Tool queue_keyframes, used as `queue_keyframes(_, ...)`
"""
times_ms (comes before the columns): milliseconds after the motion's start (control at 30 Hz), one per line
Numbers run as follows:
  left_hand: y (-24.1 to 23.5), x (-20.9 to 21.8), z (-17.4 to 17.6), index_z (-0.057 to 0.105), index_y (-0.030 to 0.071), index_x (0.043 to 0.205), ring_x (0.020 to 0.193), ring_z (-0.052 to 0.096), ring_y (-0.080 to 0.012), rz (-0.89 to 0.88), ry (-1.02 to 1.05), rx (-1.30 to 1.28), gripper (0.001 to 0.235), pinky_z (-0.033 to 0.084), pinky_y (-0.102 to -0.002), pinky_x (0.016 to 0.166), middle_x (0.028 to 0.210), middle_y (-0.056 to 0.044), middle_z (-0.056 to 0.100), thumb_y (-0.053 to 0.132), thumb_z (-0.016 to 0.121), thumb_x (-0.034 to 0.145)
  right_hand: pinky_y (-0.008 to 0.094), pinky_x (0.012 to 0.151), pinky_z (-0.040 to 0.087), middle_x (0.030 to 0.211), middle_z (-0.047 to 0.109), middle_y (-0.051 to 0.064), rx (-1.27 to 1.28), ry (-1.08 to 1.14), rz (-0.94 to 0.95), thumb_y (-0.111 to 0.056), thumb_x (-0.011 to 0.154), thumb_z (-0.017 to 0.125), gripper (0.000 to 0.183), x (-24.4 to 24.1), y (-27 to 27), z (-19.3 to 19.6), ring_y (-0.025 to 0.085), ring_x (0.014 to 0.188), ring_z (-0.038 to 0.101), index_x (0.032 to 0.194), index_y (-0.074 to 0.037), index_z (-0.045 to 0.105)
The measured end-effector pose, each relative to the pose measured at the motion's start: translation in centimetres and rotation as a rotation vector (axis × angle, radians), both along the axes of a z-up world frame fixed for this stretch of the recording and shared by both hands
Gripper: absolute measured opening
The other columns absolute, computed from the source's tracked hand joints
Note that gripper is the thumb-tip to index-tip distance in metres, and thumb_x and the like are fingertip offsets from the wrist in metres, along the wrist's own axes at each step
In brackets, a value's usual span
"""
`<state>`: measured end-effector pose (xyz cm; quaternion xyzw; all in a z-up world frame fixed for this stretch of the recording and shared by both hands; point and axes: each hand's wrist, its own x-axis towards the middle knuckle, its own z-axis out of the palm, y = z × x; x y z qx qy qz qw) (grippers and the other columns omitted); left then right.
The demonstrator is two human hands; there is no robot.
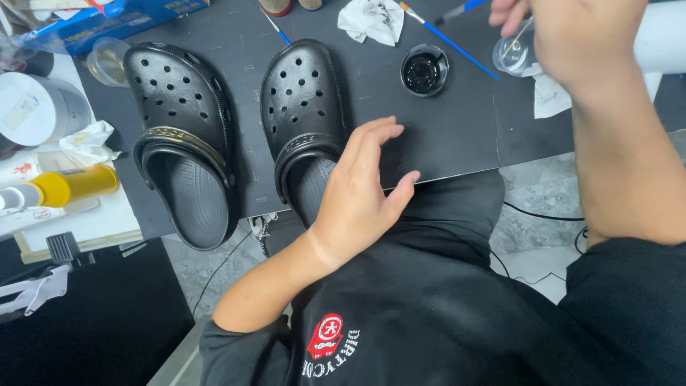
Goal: The person wipes a paintbrush with a tissue, dips it into a container of black liquid, and applies the liquid to the side of a black clog.
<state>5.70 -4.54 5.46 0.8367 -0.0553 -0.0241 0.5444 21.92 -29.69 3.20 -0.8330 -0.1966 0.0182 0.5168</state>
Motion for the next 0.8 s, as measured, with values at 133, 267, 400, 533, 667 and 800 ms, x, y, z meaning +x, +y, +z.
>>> queue_keyframes(133,-0.2,0.8,0.1,0.045,0.001,0.143,0.115,0.066,-0.0347,-0.052,-0.014,0.024,0.062,0.055,-0.036,0.096,0.152,-0.024,0.049,0.007,0.079,0.090,0.025,0.074,0.062,0.093,0.071,0.016,0.103,-0.009,0.084,0.001,0.116,0.055,0.019,-2.0,3.1,1.7,0.016,0.080,0.073,0.110,0.012,0.069)
queue_keyframes(267,-0.7,2.2,0.4,0.039,-0.003,0.148,0.139,0.053,-0.0435,-0.072,-0.172,0.118,0.071,0.048,-0.041,0.116,0.152,-0.026,0.046,0.002,0.079,0.089,0.023,0.067,0.059,0.086,0.073,0.013,-0.020,-0.003,0.076,-0.002,0.116,0.062,0.017,-2.0,5.1,2.4,0.014,0.075,0.073,0.108,0.009,0.072)
queue_keyframes(400,-0.6,3.5,0.9,0.037,-0.009,0.147,0.137,0.050,-0.0436,-0.137,-0.264,0.291,0.078,0.044,-0.044,0.118,0.146,-0.028,0.048,0.001,0.078,0.081,0.025,0.069,0.059,0.088,0.073,0.014,-0.053,-0.115,0.118,0.001,0.111,0.062,0.016,-2.0,5.4,3.2,0.016,0.077,0.073,0.104,0.010,0.073)
queue_keyframes(533,-0.6,7.1,0.2,0.047,-0.009,0.142,0.119,0.061,-0.0380,-0.209,-0.255,0.603,0.065,0.052,-0.043,0.102,0.124,-0.021,0.063,-0.008,0.071,0.082,0.026,0.071,0.059,0.085,0.074,0.013,-0.112,-0.223,0.228,0.003,0.111,0.063,0.019,-2.1,5.5,3.9,0.017,0.078,0.073,0.097,0.010,0.073)
queue_keyframes(667,-1.8,11.6,-2.4,0.059,-0.002,0.113,0.105,0.067,-0.0364,-0.326,-0.168,0.746,0.035,0.056,-0.045,0.085,0.110,-0.019,0.066,-0.005,0.069,0.079,0.029,0.067,0.057,0.084,0.073,0.013,-0.188,-0.321,0.160,0.003,0.107,0.066,0.015,-2.2,5.9,4.4,0.020,0.074,0.073,0.096,0.008,0.075)
queue_keyframes(800,-2.4,14.3,-4.4,0.064,0.001,0.111,0.098,0.069,-0.0371,-0.360,-0.193,0.754,0.039,0.057,-0.046,0.077,0.106,-0.018,0.068,-0.003,0.074,0.074,0.029,0.069,0.057,0.083,0.073,0.012,-0.197,-0.352,0.200,0.001,0.108,0.067,0.014,-2.4,5.5,4.6,0.020,0.078,0.073,0.097,0.007,0.073)
